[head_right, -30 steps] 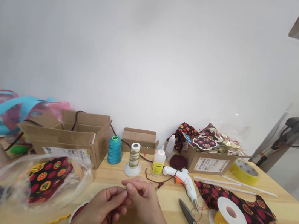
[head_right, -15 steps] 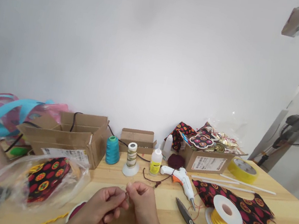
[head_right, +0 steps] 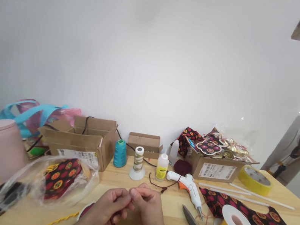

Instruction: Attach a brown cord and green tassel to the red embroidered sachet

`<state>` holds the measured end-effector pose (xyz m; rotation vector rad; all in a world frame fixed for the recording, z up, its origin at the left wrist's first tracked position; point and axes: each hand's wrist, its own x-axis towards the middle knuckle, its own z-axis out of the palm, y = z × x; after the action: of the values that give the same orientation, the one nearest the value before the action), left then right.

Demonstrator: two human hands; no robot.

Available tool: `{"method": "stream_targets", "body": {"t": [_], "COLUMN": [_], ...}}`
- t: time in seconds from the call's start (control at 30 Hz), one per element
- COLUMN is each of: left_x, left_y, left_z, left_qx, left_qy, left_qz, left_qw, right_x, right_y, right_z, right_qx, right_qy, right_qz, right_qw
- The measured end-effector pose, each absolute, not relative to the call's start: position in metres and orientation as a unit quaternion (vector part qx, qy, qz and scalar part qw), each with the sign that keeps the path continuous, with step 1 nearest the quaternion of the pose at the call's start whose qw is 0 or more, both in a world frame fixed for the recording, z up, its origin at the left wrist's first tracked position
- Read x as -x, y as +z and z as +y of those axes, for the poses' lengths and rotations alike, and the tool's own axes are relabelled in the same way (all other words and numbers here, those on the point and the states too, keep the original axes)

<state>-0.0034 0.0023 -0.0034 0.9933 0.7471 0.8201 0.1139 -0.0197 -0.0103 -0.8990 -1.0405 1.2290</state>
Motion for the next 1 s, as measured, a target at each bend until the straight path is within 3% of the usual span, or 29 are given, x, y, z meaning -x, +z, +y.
{"method": "stream_targets", "body": {"t": [0.17, 0.4, 1.0], "left_x": [0.001, 0.001, 0.005], "left_y": [-0.001, -0.002, -0.007], "left_z": [-0.002, 0.001, 0.004], "left_qx": [-0.462, -0.436, -0.440], "left_qy": [0.366, 0.386, 0.396], "left_qz": [0.354, 0.374, 0.354], "left_qw": [0.726, 0.722, 0.724], "right_x": [-0.114, -0.115, -0.119], "right_y": [-0.018, -0.022, -0.020], "right_z": [-0.016, -0.012, -0.013], "right_qx": [0.358, 0.348, 0.328], "right_qy": [0.545, 0.584, 0.607], "right_qz": [-0.378, -0.410, -0.358], "right_qw": [0.657, 0.608, 0.629]}}
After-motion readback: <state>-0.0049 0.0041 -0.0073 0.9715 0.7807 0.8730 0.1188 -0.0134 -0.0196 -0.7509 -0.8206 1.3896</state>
